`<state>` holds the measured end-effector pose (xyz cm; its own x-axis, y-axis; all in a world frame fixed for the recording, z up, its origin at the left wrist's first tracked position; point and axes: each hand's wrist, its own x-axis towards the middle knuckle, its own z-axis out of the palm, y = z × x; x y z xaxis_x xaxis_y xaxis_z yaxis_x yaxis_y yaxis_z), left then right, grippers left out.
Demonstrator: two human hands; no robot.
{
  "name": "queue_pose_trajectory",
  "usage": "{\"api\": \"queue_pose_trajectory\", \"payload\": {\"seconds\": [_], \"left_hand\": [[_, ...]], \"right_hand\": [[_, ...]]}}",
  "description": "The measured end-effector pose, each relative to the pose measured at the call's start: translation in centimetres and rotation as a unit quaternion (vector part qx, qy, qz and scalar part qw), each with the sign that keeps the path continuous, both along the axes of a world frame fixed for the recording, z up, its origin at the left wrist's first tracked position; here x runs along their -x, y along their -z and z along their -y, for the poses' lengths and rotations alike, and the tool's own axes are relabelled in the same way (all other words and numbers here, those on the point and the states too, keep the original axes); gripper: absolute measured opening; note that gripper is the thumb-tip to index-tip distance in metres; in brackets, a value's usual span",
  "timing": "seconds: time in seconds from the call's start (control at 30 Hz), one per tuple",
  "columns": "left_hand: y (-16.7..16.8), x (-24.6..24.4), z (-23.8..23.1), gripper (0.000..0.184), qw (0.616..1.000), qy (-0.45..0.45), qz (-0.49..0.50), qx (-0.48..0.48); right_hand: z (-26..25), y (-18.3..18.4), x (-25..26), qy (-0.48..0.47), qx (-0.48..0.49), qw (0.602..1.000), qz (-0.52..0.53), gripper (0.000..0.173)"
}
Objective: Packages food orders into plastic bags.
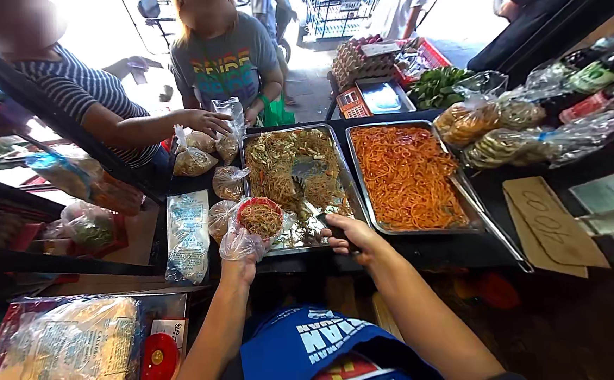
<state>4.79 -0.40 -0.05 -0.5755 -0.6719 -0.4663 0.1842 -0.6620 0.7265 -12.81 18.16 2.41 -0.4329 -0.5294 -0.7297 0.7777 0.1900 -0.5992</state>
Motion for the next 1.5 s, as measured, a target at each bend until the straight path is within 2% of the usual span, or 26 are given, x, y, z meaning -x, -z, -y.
{"api": "queue_pose_trajectory", "payload": {"seconds": [0.07,0.33,0.47,0.53,0.57,0.6,0.67,0.73,0.77,0.83,0.9,1.0,1.07,1.17,1.23,1.33,1.4,1.43,1.5], "left_hand": [[0.1,0.0,0.0,0.030,1.000,-0.011,0.002,-0.008],[0.7,2.2,-0.9,0.027,1.000,0.004,-0.020,-0.019],[1.2,3.9,-1.4,0.034,0.997,0.038,-0.061,-0.014],[1.0,4.5,-1.5,0.036,0.996,0.050,-0.072,-0.004],[0.8,4.7,-1.5,0.038,0.996,0.050,-0.076,-0.004],[0.5,4.8,-1.7,0.034,0.996,0.046,-0.070,-0.001],[0.2,4.9,-2.0,0.030,0.997,0.046,-0.063,-0.003],[0.3,4.8,-2.1,0.028,0.997,0.045,-0.062,-0.007],[0.3,4.6,-2.1,0.030,0.997,0.045,-0.066,-0.010],[0.3,4.3,-2.2,0.026,0.997,0.028,-0.064,-0.012],[0.3,3.8,-2.3,0.024,0.998,0.015,-0.063,-0.010],[0.1,2.9,-1.6,0.033,0.998,0.020,-0.053,0.028],[0.0,2.6,-1.4,0.037,0.998,0.024,-0.038,0.039],[0.0,2.2,-1.4,0.038,0.999,0.016,-0.023,0.036],[0.2,1.9,-1.3,0.040,0.999,0.019,-0.030,0.037],[0.2,1.6,-1.0,0.043,0.998,0.032,-0.039,0.038],[0.0,1.5,-1.0,0.040,0.999,0.021,-0.034,0.032],[0.0,1.4,-1.1,0.039,0.999,0.015,-0.028,0.030],[0.1,1.4,-0.9,0.037,0.999,0.008,-0.025,0.022]], "right_hand": [[-1.0,-1.4,-0.5,-0.001,0.025,1.000,-0.002,0.025],[-5.7,-7.6,-3.3,-0.094,0.069,0.981,-0.156,0.036],[-7.0,-8.4,-4.9,-0.132,0.075,0.964,-0.217,0.043],[-6.9,-8.0,-5.4,-0.184,0.038,0.939,-0.289,0.047],[-6.8,-7.6,-5.6,-0.224,-0.012,0.910,-0.350,0.049],[-6.8,-7.1,-5.8,-0.266,-0.082,0.860,-0.427,0.052],[-6.8,-5.8,-6.1,-0.311,-0.187,0.730,-0.579,0.053],[-7.1,-4.0,-6.5,-0.266,-0.206,0.620,-0.709,0.050],[-7.2,-3.6,-6.4,-0.242,-0.208,0.582,-0.748,0.050],[-7.2,-3.3,-6.4,-0.230,-0.203,0.542,-0.782,0.049],[-7.2,-2.9,-6.4,-0.245,-0.193,0.524,-0.792,0.048],[-6.5,-3.1,-5.7,-0.239,-0.184,0.540,-0.785,0.047],[-5.4,-4.0,-3.8,-0.224,-0.198,0.575,-0.762,0.048],[-3.0,-4.2,1.2,-0.252,-0.284,0.646,-0.663,0.051],[-0.8,-2.6,4.9,-0.265,-0.351,0.682,-0.585,0.055],[1.8,1.0,8.4,-0.261,-0.406,0.684,-0.547,0.056],[3.3,2.8,9.1,-0.263,-0.422,0.686,-0.531,0.058],[3.8,3.2,8.9,-0.262,-0.417,0.701,-0.516,0.058],[4.5,3.5,8.1,-0.238,-0.359,0.772,-0.469,0.054]]}}
